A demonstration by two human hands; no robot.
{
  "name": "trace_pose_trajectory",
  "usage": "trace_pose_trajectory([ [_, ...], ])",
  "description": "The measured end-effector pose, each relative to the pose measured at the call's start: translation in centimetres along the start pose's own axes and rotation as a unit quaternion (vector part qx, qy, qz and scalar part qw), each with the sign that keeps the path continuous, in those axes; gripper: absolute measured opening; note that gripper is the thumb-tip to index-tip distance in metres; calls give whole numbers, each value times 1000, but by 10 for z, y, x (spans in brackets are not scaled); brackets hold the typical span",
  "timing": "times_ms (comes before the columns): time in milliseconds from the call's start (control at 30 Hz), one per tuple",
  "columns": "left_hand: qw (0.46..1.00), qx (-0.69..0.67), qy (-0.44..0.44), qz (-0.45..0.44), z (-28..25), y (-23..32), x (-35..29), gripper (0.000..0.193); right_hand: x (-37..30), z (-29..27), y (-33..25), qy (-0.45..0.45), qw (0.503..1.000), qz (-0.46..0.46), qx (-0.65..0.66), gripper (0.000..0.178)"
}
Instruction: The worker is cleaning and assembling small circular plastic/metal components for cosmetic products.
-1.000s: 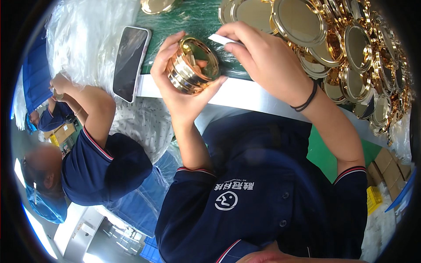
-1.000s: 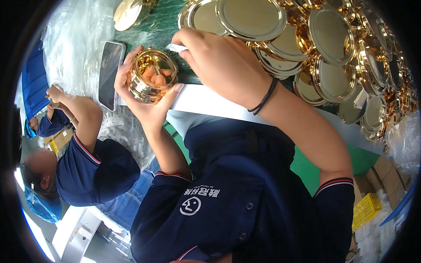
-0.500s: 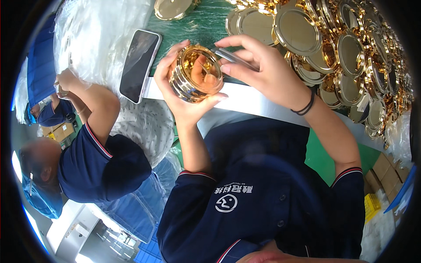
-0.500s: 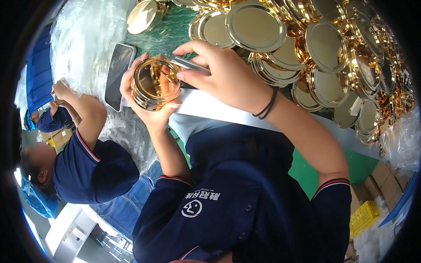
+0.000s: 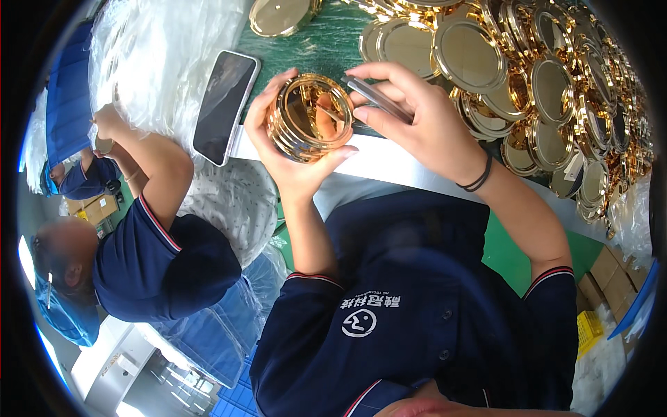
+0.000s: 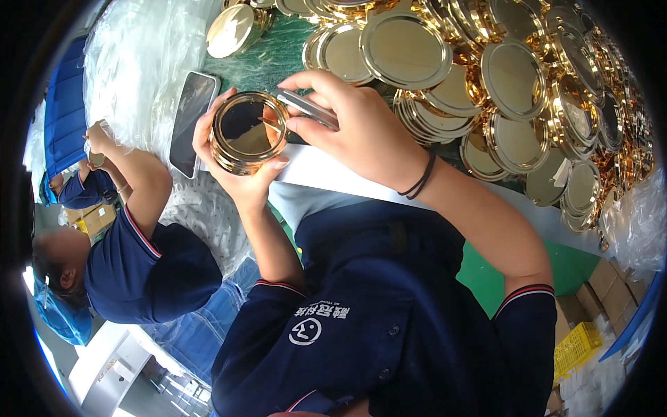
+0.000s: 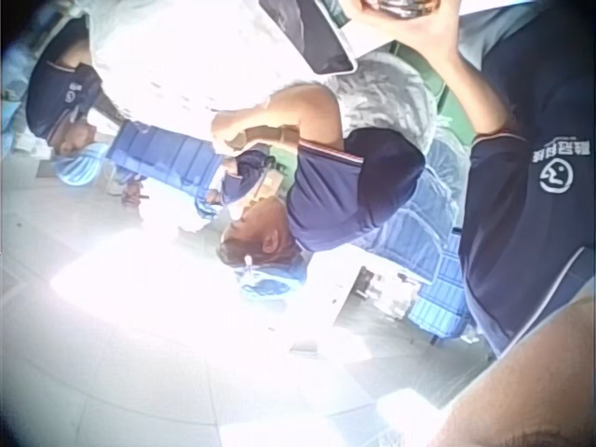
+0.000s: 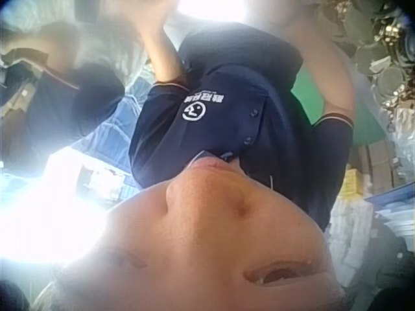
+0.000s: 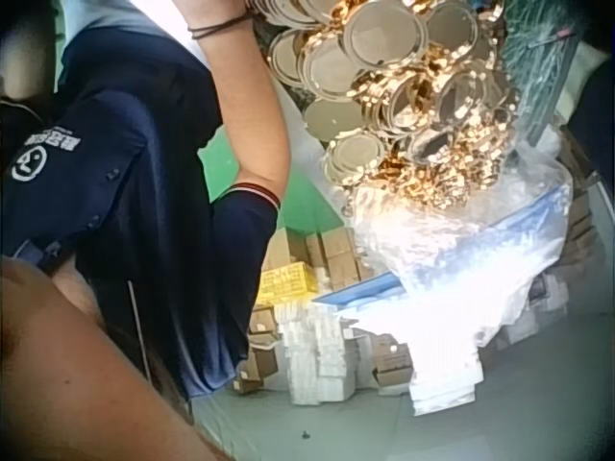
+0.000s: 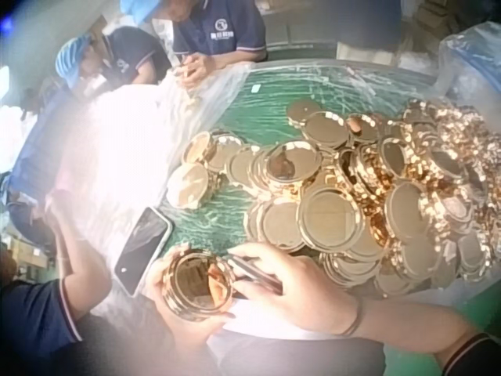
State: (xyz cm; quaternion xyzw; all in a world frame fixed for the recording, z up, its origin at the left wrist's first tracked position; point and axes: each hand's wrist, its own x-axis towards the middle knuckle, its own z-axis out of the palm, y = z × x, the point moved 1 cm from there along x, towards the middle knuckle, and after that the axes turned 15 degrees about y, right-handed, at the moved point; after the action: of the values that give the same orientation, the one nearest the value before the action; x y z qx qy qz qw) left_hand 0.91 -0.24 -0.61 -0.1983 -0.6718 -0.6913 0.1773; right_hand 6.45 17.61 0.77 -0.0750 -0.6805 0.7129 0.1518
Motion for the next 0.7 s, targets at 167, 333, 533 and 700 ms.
trace_pose_trajectory([
  [167, 1000, -4, 11, -17, 0, 2, 1, 107, 2, -2, -2, 15, 1000, 2, 14, 36],
  [333, 1000, 18, 2, -7, -2, 3, 1, 105, 2, -3, -8, 7, 997, 44, 60, 40],
  [533, 1000, 18, -3, 2, -1, 1, -1, 104, 3, -6, -18, -27, 976, 148, 155, 52],
  [700, 993, 99, 22, -55, -4, 10, -6, 103, 6, -16, -38, -39, 953, 241, 179, 56],
])
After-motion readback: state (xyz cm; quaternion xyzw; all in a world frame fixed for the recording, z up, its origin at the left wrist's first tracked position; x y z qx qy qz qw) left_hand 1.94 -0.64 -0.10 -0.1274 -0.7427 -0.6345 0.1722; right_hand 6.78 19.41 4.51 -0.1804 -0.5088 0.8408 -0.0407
